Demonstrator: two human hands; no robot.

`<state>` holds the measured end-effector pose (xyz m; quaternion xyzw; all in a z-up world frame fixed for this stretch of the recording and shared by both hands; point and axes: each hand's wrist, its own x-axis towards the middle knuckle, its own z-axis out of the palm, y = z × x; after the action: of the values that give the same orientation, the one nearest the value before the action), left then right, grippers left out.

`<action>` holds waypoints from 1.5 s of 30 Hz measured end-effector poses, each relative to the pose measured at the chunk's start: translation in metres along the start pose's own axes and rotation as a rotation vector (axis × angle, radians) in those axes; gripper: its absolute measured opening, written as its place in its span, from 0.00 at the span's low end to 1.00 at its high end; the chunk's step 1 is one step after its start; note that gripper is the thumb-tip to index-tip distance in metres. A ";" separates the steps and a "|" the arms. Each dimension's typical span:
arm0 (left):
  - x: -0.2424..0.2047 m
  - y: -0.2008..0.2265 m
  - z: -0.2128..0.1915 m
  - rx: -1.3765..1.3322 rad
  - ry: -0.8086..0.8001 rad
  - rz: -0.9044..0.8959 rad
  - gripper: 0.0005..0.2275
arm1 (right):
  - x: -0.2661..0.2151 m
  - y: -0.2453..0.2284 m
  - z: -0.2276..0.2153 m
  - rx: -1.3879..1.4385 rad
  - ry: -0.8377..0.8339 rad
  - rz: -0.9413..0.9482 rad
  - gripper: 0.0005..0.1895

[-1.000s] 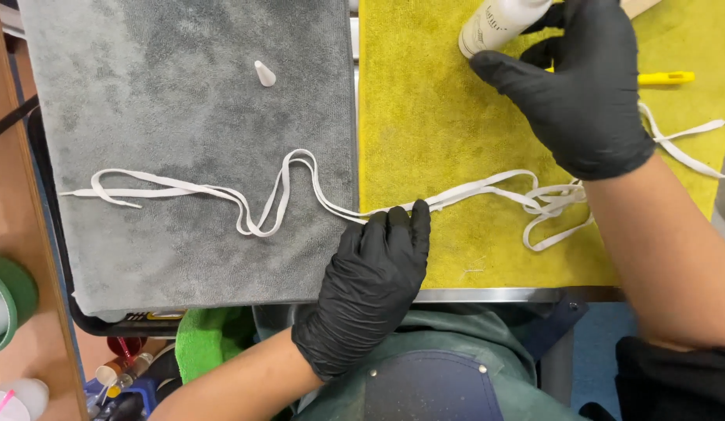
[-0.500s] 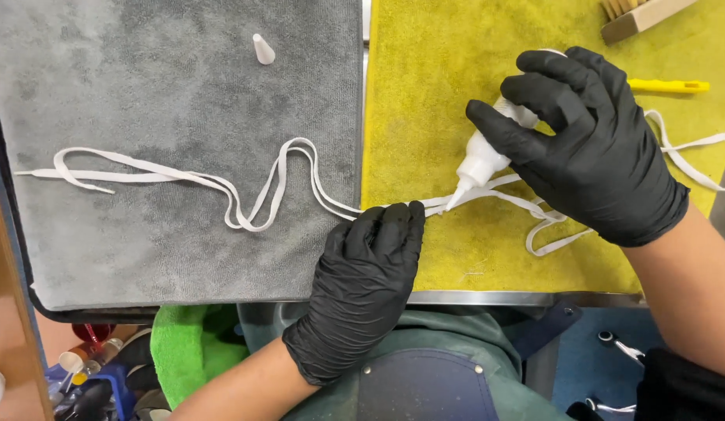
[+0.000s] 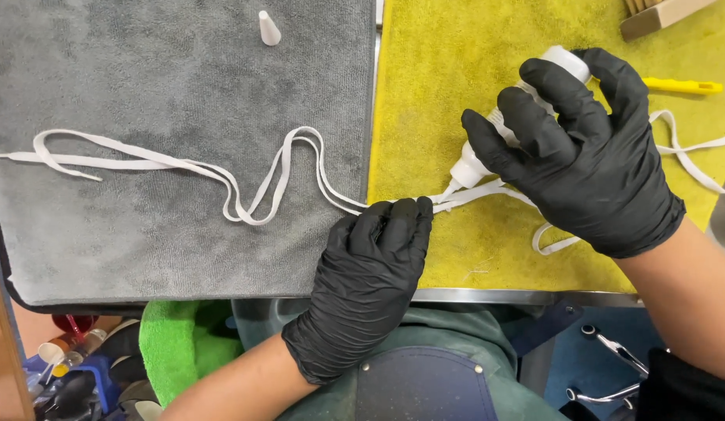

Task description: The person applies glue from a white bottle along a white ribbon laid on a yellow towel, then presses the ribbon to spread the glue. The person repeats this process along the ribbon's length.

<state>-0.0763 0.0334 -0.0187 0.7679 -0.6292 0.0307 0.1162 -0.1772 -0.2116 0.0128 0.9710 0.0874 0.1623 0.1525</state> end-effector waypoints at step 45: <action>-0.002 0.001 0.007 0.017 0.024 -0.024 0.20 | 0.000 0.038 -0.007 1.035 0.023 0.589 0.21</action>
<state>-0.0783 0.0340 -0.0256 0.7758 -0.6184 0.0440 0.1177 -0.1748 -0.2453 0.0320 0.9006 -0.1161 0.1446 -0.3932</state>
